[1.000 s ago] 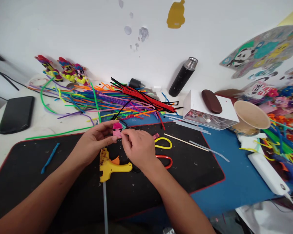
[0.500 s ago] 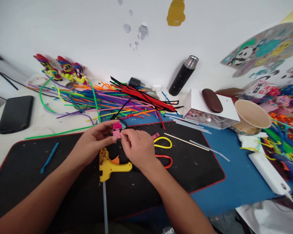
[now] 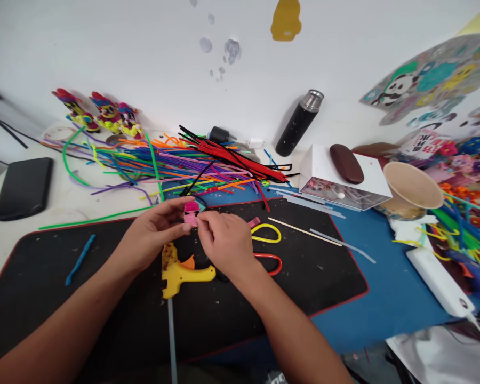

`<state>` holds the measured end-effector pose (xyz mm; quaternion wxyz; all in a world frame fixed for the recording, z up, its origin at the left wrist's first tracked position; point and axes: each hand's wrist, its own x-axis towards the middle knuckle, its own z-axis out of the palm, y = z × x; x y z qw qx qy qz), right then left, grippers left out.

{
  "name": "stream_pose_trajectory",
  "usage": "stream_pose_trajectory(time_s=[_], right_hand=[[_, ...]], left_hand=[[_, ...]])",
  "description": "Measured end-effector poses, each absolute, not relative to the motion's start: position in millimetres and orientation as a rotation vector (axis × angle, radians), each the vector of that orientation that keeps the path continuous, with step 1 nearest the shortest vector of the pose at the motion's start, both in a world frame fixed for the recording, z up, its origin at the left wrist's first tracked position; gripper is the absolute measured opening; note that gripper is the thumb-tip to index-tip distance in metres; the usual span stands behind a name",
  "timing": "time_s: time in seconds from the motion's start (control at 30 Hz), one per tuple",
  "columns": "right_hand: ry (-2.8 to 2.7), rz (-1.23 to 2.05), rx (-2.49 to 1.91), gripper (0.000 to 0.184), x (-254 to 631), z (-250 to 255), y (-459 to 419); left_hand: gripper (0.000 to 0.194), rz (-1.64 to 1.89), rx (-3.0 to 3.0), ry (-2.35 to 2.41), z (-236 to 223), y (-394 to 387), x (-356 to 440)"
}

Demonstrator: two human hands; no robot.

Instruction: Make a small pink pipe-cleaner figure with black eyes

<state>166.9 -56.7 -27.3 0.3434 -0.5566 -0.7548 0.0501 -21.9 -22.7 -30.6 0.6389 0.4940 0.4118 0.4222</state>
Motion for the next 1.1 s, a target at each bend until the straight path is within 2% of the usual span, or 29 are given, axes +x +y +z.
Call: stream_pose_trajectory(time_s=[1.1], right_hand=[[-1.916, 0.164, -1.439, 0.025, 166.4, -26.3, -56.9]], left_hand=[[0.057, 0.965, 1.124, 0.924, -31.8, -21.7, -23.0]])
